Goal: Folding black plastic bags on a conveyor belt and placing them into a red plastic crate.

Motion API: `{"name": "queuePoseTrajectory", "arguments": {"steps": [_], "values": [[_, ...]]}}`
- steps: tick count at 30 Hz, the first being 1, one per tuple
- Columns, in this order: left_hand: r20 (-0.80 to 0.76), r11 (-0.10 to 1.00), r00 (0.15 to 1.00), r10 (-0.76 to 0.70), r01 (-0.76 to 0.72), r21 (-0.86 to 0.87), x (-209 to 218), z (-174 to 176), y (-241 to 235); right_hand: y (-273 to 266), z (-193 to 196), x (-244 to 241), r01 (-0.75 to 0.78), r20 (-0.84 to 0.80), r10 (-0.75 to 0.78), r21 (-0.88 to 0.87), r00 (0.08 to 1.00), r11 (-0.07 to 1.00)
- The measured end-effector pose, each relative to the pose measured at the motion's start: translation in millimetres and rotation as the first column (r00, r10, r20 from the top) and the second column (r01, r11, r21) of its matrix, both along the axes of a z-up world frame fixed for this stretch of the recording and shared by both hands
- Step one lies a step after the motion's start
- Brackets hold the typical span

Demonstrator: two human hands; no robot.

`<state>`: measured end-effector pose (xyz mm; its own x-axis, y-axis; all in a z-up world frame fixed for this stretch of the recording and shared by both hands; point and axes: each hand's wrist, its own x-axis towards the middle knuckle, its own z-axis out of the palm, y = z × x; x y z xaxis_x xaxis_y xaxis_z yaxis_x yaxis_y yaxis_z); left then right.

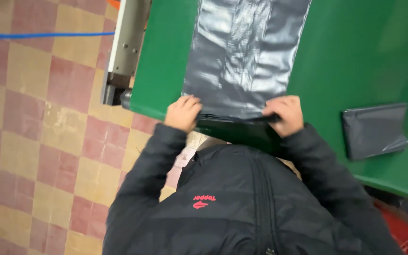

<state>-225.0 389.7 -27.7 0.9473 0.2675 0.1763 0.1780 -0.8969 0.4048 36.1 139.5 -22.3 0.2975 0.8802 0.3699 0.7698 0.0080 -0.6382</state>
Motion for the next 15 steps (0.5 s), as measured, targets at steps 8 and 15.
{"name": "queuePoseTrajectory", "arguments": {"steps": [8, 15], "values": [[0.08, 0.71, 0.993, -0.088, 0.119, -0.694, 114, 19, 74, -80, -47, 106, 0.214, -0.619, -0.409, -0.366, 0.67, 0.906], [0.222, 0.857, 0.952, 0.213, -0.073, -0.51, 298, -94, 146, 41, -74, 247, 0.309, -0.756, -0.265, -0.087, 0.599, 0.947]]}}
